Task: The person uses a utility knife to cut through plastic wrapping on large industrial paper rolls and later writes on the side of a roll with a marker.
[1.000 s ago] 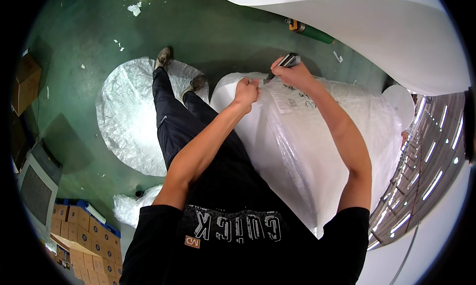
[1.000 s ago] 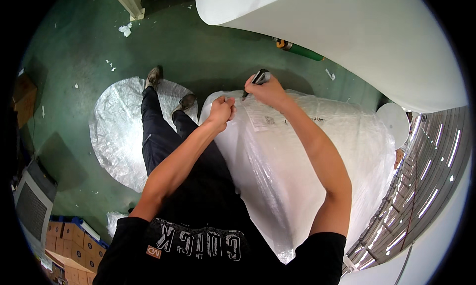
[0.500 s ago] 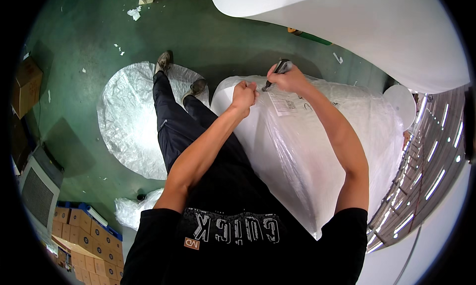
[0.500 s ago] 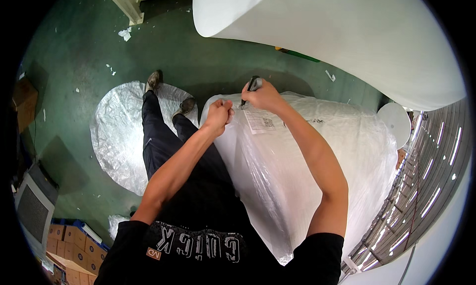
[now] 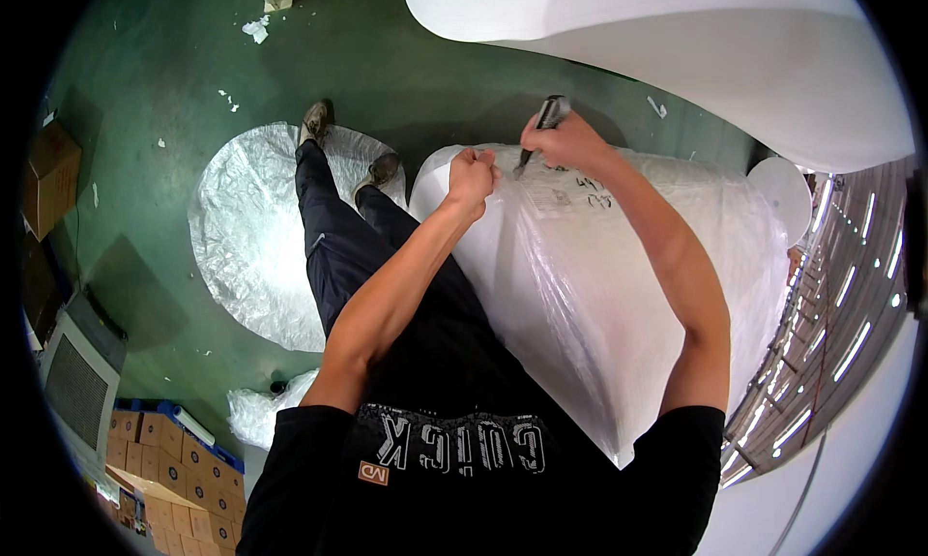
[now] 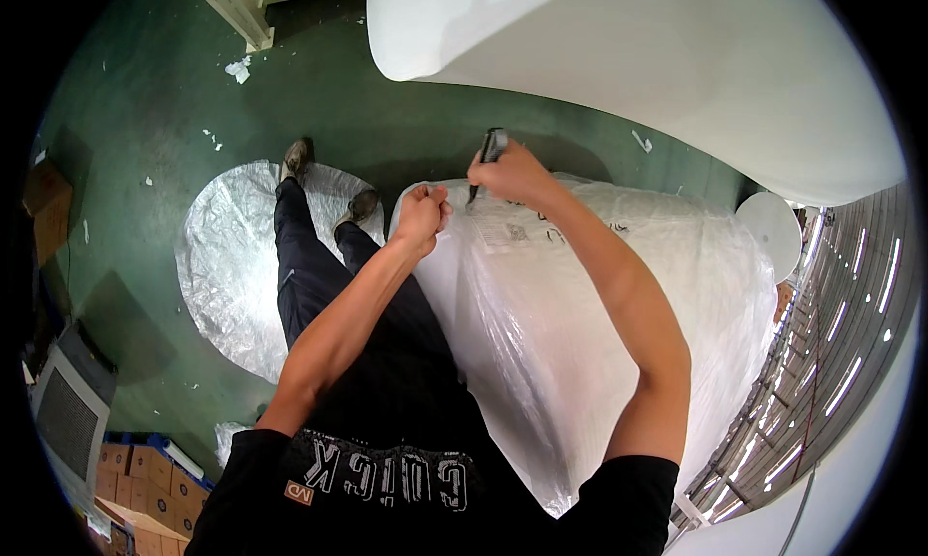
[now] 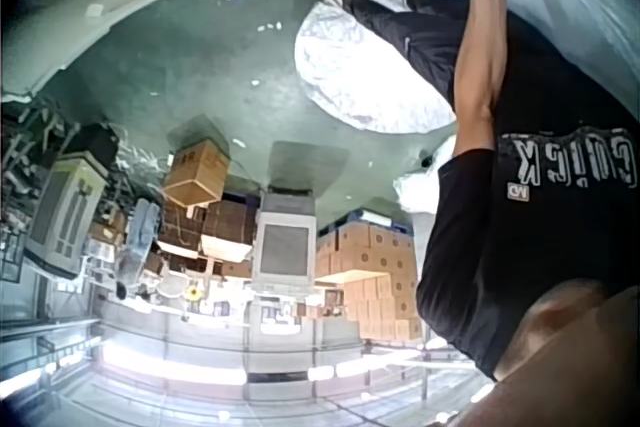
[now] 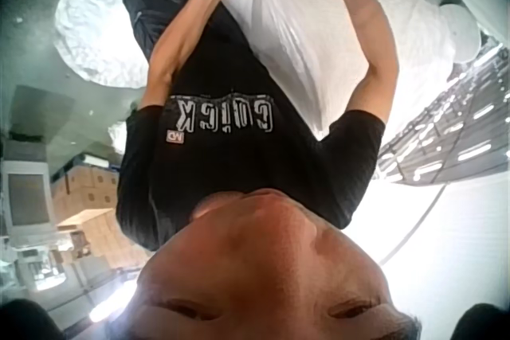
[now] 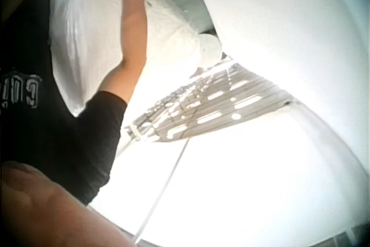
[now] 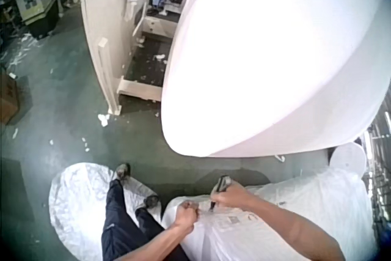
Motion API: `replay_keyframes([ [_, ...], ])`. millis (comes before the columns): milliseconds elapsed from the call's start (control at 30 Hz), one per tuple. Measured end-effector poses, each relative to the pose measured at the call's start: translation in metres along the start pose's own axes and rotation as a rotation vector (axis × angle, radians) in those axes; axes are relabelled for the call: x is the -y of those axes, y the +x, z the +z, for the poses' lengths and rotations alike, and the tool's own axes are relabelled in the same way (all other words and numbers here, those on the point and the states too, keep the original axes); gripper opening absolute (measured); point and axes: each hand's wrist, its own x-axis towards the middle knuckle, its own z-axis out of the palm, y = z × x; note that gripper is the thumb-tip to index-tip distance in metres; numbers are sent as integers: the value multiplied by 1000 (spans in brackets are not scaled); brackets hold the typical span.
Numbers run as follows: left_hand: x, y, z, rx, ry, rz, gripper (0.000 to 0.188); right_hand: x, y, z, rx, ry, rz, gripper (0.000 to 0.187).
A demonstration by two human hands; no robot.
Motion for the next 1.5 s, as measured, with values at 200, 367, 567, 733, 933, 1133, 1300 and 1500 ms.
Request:
replay_keyframes([
  [200,-2,-4,0,15,-8,-31,20,-6,-1,7,-45,27,-72,13],
  [367,-5,-6,1,9,-51,-89,22,-2,-18,-11,-21,39,-11,19],
  [567,5,-5,8,39,-218,-370,18,-23,-39,-32,-166,-567,-379,17],
  [733,3,-5,5,72,-74,-402,14,-36,-10,-5,31,-701,-218,32],
  [933,12,-14,11,82,-335,-310,7,-45,21,17,106,-571,-115,27],
  [1133,33,-4,16,9,-491,-223,7,-44,28,15,201,-487,23,34],
  [1300,40,3,19,-48,-550,-236,8,-41,24,15,205,-471,7,30],
  [1500,25,-5,15,-16,-677,-389,14,-59,25,14,166,-450,-43,25],
])
